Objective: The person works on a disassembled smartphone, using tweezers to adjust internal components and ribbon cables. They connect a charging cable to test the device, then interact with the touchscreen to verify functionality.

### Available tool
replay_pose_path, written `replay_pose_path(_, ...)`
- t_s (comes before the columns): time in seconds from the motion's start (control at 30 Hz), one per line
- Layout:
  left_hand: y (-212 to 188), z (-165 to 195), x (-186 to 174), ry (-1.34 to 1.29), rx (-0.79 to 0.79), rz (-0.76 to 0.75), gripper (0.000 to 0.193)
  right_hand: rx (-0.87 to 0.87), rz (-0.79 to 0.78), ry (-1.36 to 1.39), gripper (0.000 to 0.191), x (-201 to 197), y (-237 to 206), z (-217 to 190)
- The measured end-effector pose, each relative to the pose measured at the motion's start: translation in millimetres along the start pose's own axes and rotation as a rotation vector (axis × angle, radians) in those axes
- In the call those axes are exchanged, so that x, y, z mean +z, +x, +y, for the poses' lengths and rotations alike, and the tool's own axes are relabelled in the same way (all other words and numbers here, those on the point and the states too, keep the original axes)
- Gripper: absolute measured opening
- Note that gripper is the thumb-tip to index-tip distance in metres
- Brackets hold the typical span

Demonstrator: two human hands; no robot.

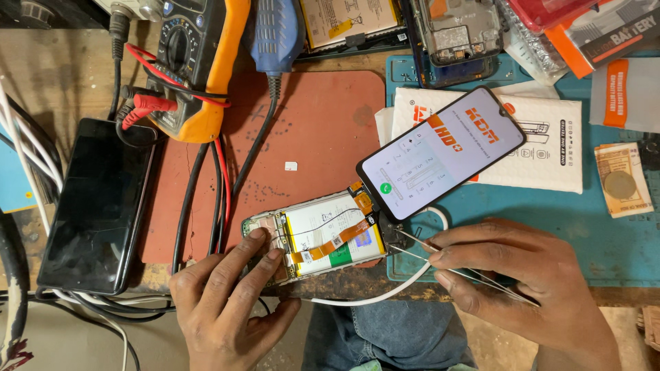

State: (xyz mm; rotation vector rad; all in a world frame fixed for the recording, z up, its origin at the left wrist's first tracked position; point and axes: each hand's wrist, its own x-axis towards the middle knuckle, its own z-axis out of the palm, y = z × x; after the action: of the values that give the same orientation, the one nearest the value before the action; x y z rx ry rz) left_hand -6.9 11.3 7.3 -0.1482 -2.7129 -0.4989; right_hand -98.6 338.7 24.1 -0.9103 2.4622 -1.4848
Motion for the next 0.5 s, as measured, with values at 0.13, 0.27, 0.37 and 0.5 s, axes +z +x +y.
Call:
replay_pose_path(0.13, 0, -1, 1, -0.003, 0.001, -0.005, 0.063, 0.035, 0.009, -0.02, 0.029, 0, -3, 1)
replay_pose_path(0.27, -1, 0, 2, 0.002, 0.001, 0.005, 0.063, -0.003, 0.109, -0.062, 0.032, 3, -12, 1)
replay_pose_path(0.37, -2, 0, 1, -0.004, 0.007, 0.016, 0.067, -0.03, 0.216, -0.11, 0.038, 1, -20, -5)
replay_pose_path(0.5, -3, 2, -2, 0.007, 0.009, 0.01, 0.072, -0.002, 0.173, -0.204, 0.043, -19, -37, -11)
